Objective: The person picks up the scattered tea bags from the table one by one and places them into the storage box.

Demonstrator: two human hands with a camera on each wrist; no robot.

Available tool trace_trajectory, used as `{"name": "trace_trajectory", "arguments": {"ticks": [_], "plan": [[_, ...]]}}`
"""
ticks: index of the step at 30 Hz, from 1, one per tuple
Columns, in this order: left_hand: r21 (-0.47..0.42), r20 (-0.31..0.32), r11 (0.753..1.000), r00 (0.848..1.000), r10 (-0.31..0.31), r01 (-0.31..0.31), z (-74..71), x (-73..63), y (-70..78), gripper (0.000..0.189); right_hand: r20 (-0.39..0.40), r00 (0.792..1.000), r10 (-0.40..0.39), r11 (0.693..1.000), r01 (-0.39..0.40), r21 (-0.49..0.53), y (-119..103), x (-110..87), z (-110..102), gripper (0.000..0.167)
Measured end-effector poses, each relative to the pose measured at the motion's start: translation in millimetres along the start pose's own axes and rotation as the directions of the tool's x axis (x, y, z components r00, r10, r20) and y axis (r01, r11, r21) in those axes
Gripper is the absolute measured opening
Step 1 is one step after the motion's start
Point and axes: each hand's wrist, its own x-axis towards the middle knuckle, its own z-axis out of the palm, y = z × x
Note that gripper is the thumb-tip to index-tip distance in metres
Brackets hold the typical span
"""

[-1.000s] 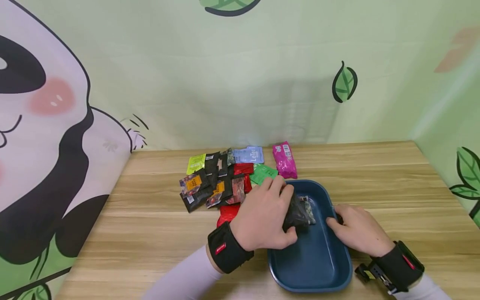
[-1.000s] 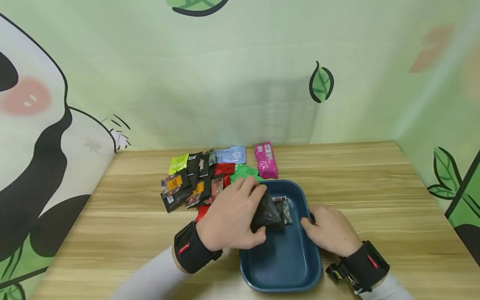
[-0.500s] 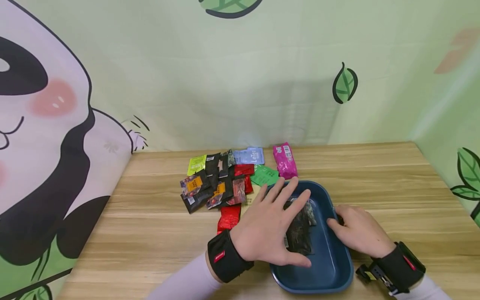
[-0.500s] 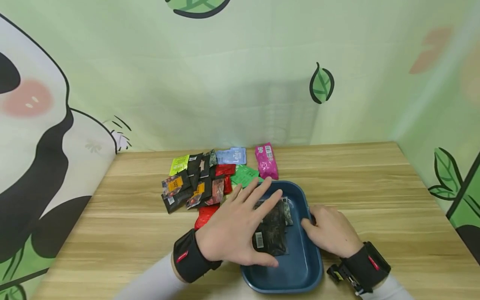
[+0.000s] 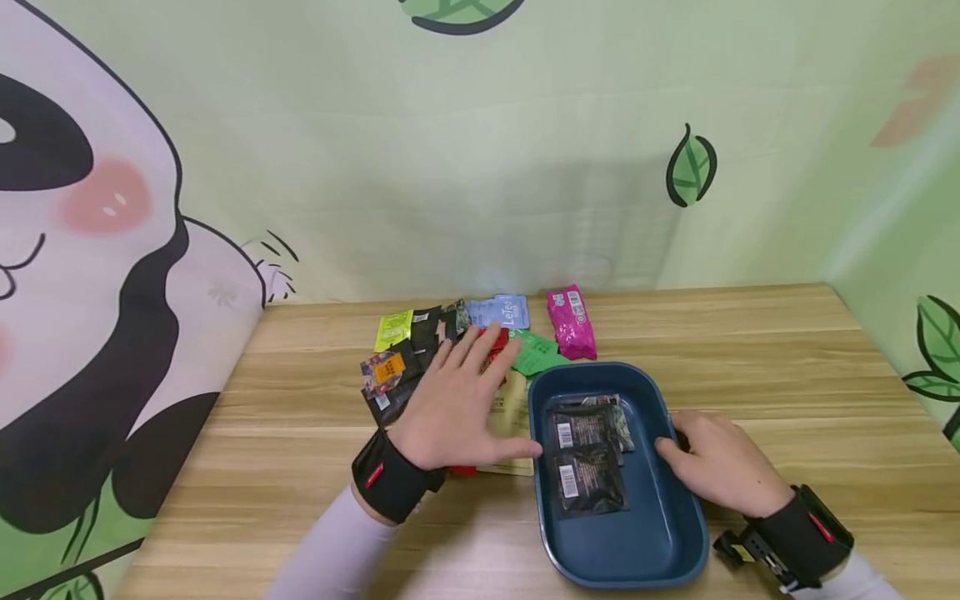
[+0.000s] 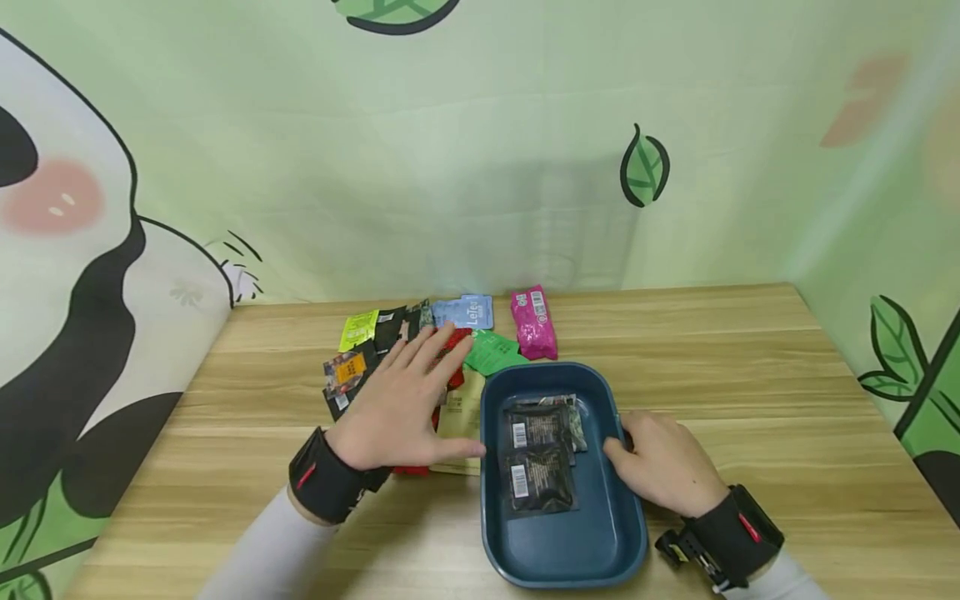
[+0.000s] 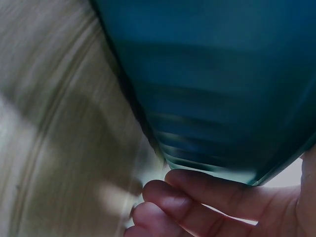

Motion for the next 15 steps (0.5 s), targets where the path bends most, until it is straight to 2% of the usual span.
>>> {"name": "trace_trajectory", "arguments": {"ticks": [7, 11, 15], "plan": [[-0.052, 0.009, 0.987, 0.989, -0.149, 0.150, -2.9, -2.4, -50.0, 0.115, 0.006, 1.000, -0.012, 1.000, 0.012, -0.007, 1.1, -0.3, 0.3, 0.014], [-0.058, 0.032, 0.974, 0.975, -0.219, 0.221, -1.7, -2.0, -79.0, 0.115, 0.010, 1.000, -0.011, 1.000, 0.011, -0.008, 1.7, -1.0, 0.9, 0.014], [-0.062, 0.060, 0.958, 0.959, -0.278, 0.281, 6.1, -4.2, -106.2, 0.114, 0.014, 1.000, -0.009, 1.000, 0.009, -0.006, 1.3, -0.8, 0.8, 0.014]]}}
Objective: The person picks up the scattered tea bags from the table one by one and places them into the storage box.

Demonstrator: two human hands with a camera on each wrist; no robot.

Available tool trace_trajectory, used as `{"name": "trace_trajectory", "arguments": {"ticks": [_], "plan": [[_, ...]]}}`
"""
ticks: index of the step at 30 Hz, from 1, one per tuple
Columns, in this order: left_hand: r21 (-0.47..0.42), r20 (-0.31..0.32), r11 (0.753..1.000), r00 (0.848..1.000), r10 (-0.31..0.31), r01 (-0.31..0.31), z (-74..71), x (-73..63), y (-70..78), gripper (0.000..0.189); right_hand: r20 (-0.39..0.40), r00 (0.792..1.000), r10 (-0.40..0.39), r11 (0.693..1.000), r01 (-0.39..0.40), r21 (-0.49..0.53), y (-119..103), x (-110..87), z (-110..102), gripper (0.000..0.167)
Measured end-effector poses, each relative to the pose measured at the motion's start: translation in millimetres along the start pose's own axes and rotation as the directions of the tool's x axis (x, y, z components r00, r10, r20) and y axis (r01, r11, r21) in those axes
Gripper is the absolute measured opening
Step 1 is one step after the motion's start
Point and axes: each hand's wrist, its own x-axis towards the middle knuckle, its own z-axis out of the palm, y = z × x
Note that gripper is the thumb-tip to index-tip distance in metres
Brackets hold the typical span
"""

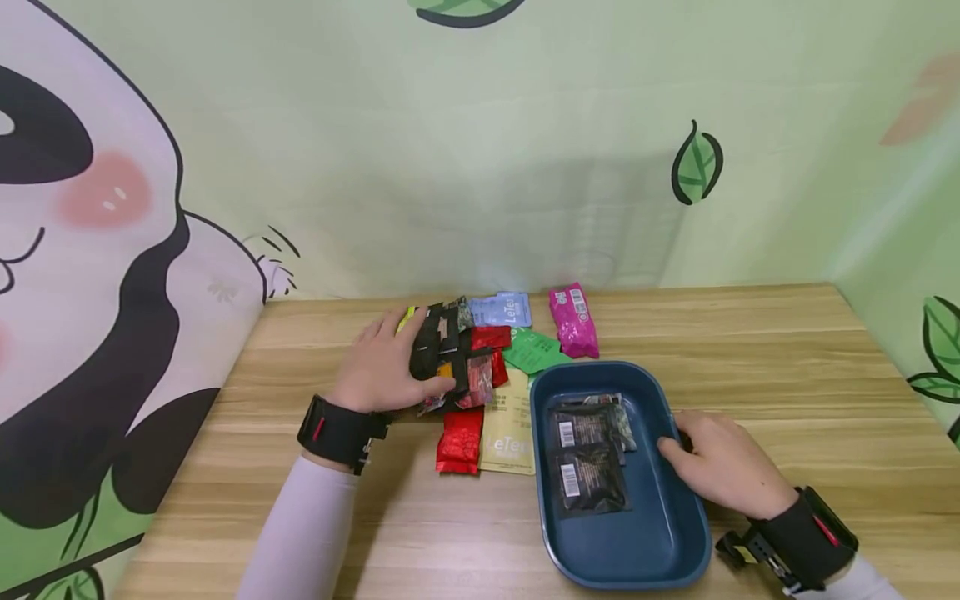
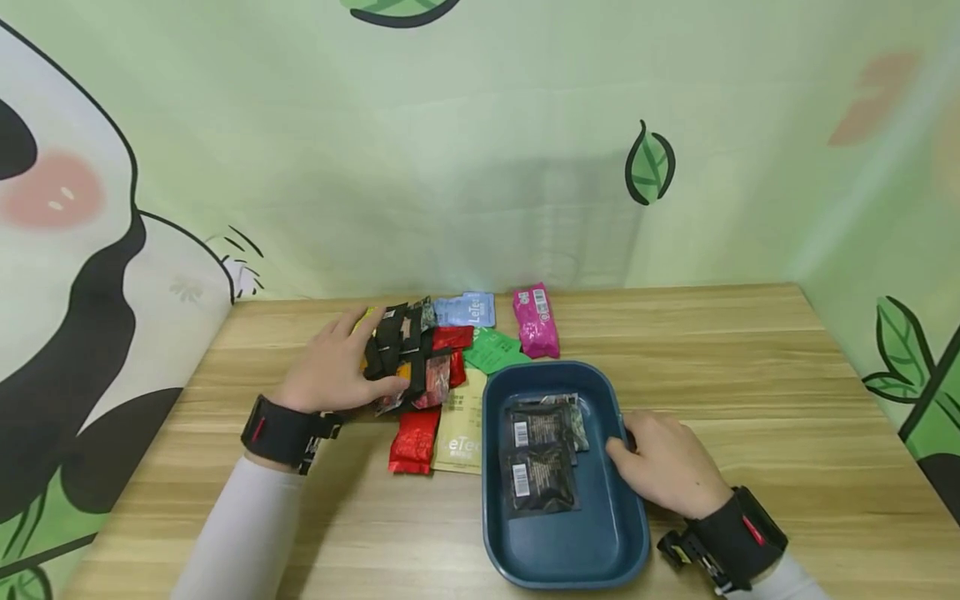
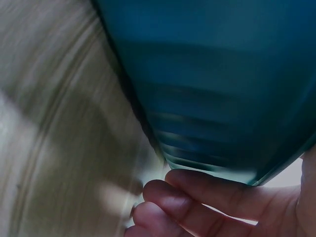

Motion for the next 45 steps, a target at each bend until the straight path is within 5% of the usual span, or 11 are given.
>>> {"name": "trace_trajectory", "arguments": {"ticks": [10, 19, 33, 45], "plan": [[-0.032, 0.096, 0.988, 0.984, -0.149, 0.153, 11.4, 4.9, -49.5, 0.106, -0.008, 1.000, 0.002, 1.000, -0.002, -0.008, -0.3, 0.8, -0.1, 0.016], [-0.062, 0.121, 0.987, 0.983, -0.140, 0.148, 24.4, 6.6, -71.5, 0.096, -0.007, 1.000, 0.005, 1.000, -0.005, -0.012, 0.3, 0.6, -0.6, 0.017], [-0.122, 0.096, 0.983, 0.987, -0.129, 0.140, 34.9, 10.0, -78.8, 0.086, -0.016, 1.000, 0.007, 1.000, -0.007, -0.013, -0.4, 0.5, 0.4, 0.016], [-0.035, 0.005, 0.990, 0.991, -0.133, 0.133, 35.2, 10.7, -69.4, 0.081, -0.024, 1.000, 0.003, 1.000, -0.004, -0.022, 0.2, 0.4, 1.3, 0.020]]}}
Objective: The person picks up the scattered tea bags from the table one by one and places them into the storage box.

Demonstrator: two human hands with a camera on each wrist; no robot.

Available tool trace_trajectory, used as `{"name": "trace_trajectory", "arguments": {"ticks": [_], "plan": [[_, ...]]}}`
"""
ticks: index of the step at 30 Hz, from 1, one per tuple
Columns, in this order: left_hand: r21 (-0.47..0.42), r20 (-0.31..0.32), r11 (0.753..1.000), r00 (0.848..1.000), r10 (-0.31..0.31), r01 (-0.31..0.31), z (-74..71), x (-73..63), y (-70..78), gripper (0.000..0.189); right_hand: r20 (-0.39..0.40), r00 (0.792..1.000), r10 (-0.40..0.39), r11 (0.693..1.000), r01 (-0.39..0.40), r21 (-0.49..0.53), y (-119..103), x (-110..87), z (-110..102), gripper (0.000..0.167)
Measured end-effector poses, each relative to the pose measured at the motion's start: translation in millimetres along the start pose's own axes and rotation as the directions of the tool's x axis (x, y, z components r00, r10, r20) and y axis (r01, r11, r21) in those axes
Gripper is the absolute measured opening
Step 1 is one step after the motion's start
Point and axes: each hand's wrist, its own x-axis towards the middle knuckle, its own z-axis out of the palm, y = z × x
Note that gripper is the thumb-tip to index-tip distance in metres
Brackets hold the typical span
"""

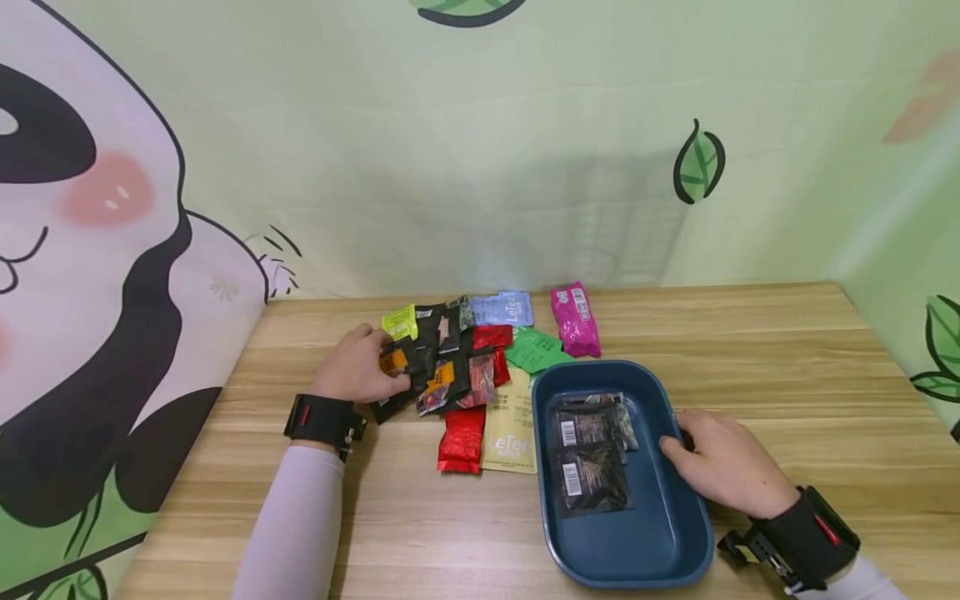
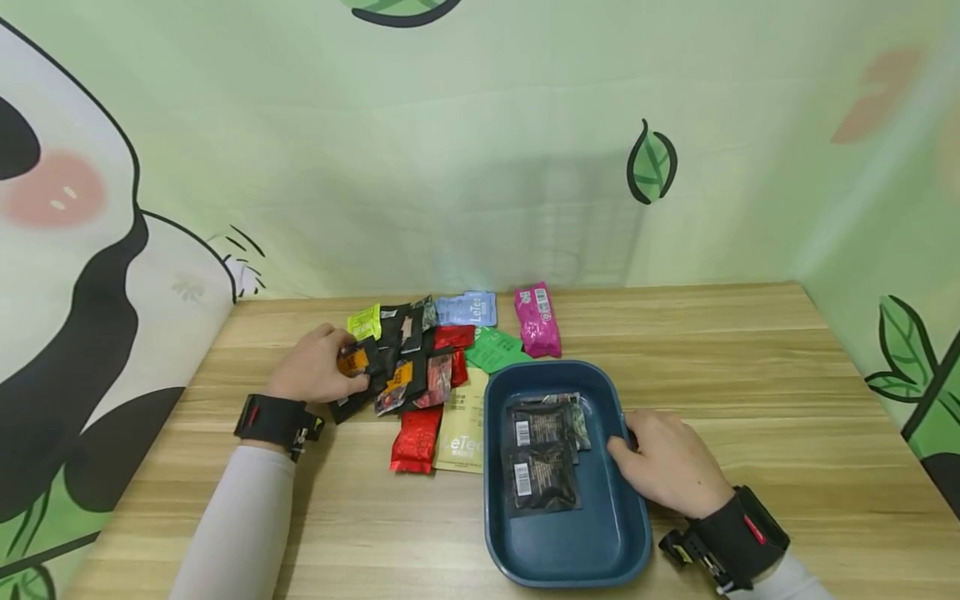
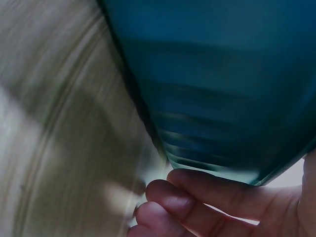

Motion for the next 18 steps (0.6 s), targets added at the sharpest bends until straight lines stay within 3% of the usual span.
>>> {"name": "trace_trajectory", "arguments": {"ticks": [5, 10, 15, 18], "plan": [[0.000, -0.055, 0.999, 0.997, 0.053, -0.053, -4.5, 0.1, 5.9, 0.079, 0.003, 1.000, 0.002, 1.000, -0.002, 0.001, 0.0, 0.6, -0.5, 0.018], [0.014, -0.110, 0.989, 0.983, 0.145, -0.144, -20.2, -3.9, 28.2, 0.077, 0.005, 1.000, 0.001, 1.000, -0.001, 0.003, 0.0, 0.3, -0.1, 0.018], [0.043, -0.173, 0.969, 0.954, 0.246, -0.242, -32.5, -13.7, 60.7, 0.077, 0.004, 1.000, 0.003, 1.000, -0.003, 0.003, 0.0, 0.3, 0.5, 0.017], [0.054, -0.221, 0.949, 0.923, 0.316, -0.312, -35.3, -20.3, 81.6, 0.073, 0.002, 1.000, 0.001, 1.000, -0.001, 0.002, -0.1, 0.5, 0.7, 0.017]]}}
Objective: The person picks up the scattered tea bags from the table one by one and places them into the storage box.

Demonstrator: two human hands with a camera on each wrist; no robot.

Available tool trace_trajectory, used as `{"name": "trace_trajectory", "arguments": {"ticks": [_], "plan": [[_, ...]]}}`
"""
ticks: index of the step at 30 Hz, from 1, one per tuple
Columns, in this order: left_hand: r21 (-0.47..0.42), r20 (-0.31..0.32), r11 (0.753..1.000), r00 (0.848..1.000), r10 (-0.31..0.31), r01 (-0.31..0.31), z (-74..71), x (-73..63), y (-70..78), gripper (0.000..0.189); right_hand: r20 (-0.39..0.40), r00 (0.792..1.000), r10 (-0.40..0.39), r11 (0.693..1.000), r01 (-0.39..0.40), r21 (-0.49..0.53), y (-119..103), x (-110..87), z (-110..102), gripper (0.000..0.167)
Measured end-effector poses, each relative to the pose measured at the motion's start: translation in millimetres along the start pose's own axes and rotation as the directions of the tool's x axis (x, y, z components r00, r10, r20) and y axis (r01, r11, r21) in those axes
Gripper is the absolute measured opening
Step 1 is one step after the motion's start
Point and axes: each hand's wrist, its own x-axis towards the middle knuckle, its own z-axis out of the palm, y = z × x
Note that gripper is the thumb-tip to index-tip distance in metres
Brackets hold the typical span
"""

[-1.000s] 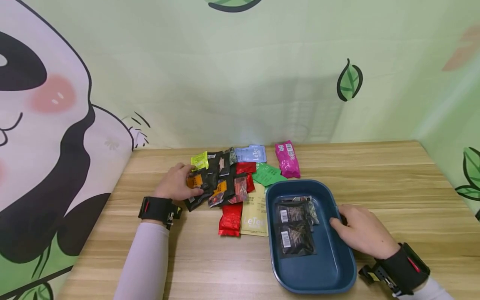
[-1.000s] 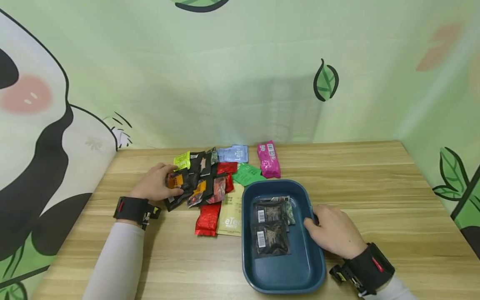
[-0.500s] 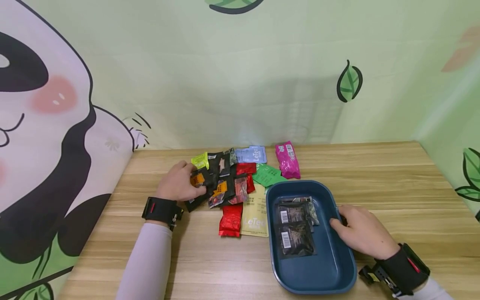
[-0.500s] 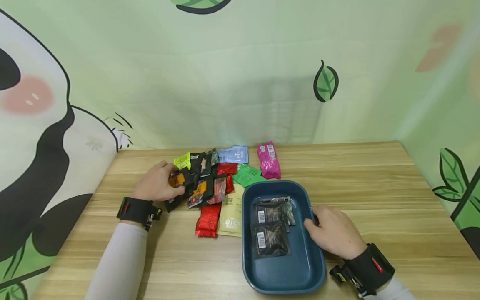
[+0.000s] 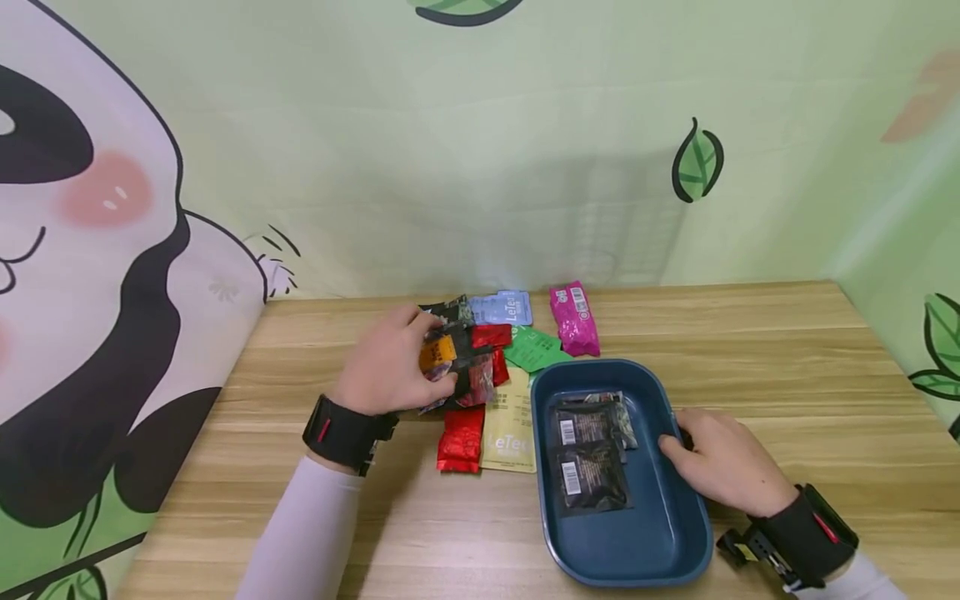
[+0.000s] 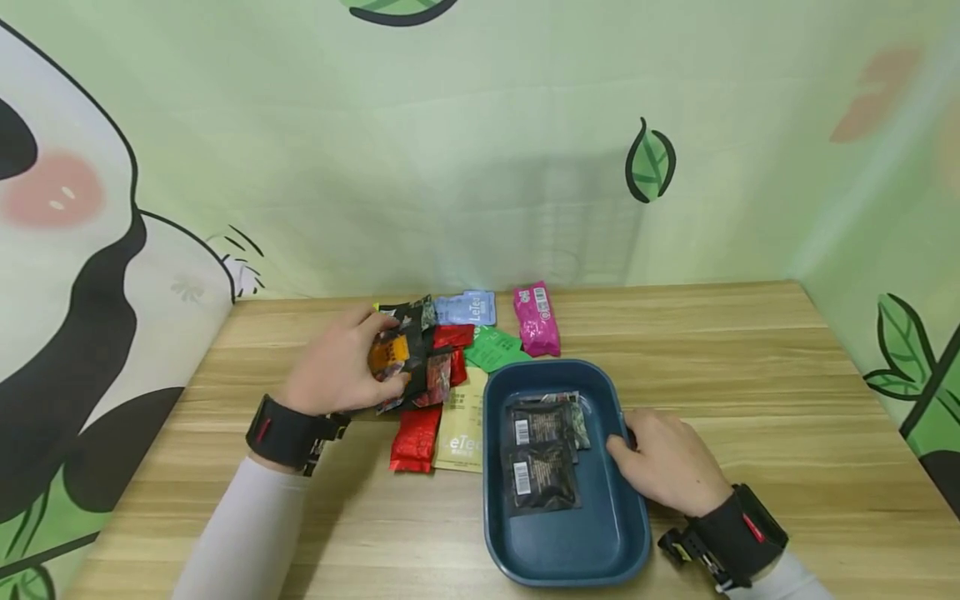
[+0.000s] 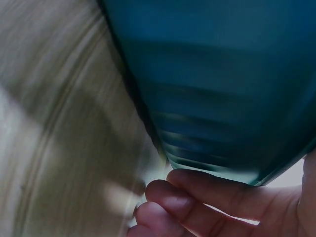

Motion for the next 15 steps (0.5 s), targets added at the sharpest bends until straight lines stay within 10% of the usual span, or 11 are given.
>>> {"name": "trace_trajectory", "arguments": {"ticks": [15], "plan": [[-0.041, -0.102, 0.951, 0.948, 0.301, -0.306, 7.0, -15.7, 113.7, 0.071, -0.006, 1.000, 0.000, 1.000, 0.000, 0.006, -0.2, 1.0, -2.0, 0.016]]}}
